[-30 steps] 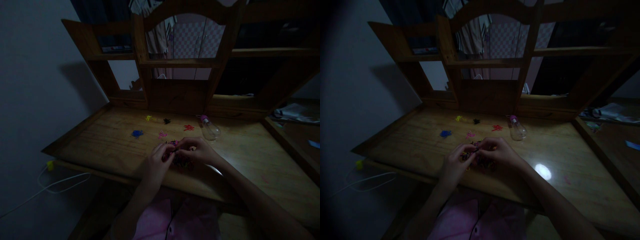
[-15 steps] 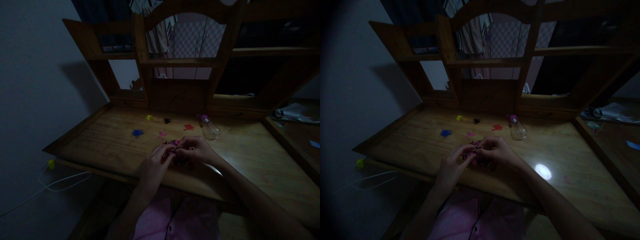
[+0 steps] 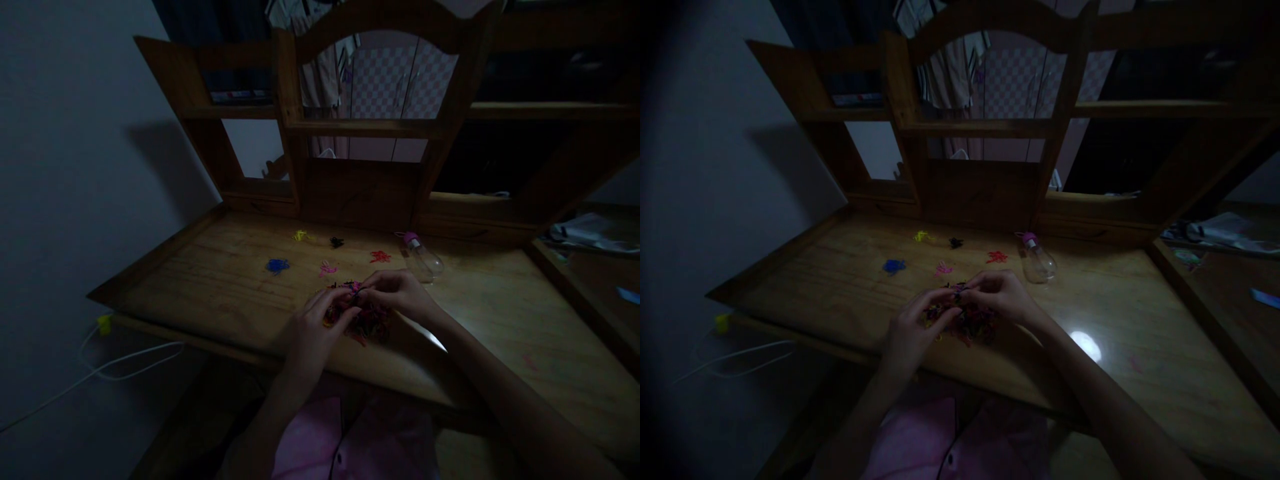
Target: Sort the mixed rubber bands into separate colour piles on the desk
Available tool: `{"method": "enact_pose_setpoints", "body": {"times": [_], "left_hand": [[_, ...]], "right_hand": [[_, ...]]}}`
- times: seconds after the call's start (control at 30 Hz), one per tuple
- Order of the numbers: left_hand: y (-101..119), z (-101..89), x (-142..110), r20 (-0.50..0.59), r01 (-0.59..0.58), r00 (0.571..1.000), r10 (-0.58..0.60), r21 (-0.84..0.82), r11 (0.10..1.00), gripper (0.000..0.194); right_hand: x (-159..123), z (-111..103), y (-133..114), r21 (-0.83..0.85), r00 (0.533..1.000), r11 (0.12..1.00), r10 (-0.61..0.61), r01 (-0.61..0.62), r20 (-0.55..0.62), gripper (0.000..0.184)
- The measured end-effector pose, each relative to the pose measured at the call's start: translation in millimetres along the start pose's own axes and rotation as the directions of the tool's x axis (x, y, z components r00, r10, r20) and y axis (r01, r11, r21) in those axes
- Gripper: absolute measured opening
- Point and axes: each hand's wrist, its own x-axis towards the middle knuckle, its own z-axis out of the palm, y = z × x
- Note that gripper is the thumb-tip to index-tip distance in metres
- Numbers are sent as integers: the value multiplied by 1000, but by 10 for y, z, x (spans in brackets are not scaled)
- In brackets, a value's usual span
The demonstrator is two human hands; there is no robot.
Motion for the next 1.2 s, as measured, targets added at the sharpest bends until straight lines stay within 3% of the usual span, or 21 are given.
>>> {"method": "enact_pose_setpoints", "body": {"times": [0.2, 0.33, 0.4, 0.53, 0.7, 0.87, 1.03, 1.2], "left_hand": [[-6, 27, -1, -8, -13, 1000, 13, 16, 1000, 14], [-85, -67, -89, -89, -61, 994, 66, 61, 996, 11], [-159, -113, -156, -158, -32, 986, 45, 87, 996, 9], [-300, -125, -262, -205, 52, 978, -34, 79, 996, 10], [-373, -67, -281, -172, -56, 982, 80, 141, 989, 12], [-394, -44, -259, -133, -88, 985, 113, 180, 980, 12], [-386, -43, -248, -149, -70, 984, 98, 184, 980, 12], [-394, -37, -243, -156, -61, 983, 92, 192, 980, 12]], "right_hand": [[-14, 2, 20, 37, 999, 999, 10, -11, 48, 30], [25, -37, 53, -57, 999, 998, -24, 22, -35, 31], [114, -94, 70, -142, 995, 989, -62, 51, -75, 32], [492, -223, 77, -364, 981, 925, -158, 106, -116, 33], [1152, -230, 90, -662, 951, 746, -254, 74, -179, 26], [1546, -142, 208, -722, 944, 691, -255, 25, -211, 18], [1502, -252, 175, -723, 938, 690, -262, 18, -226, 29], [993, -423, -67, -681, 910, 728, -332, 80, -248, 46]]}}
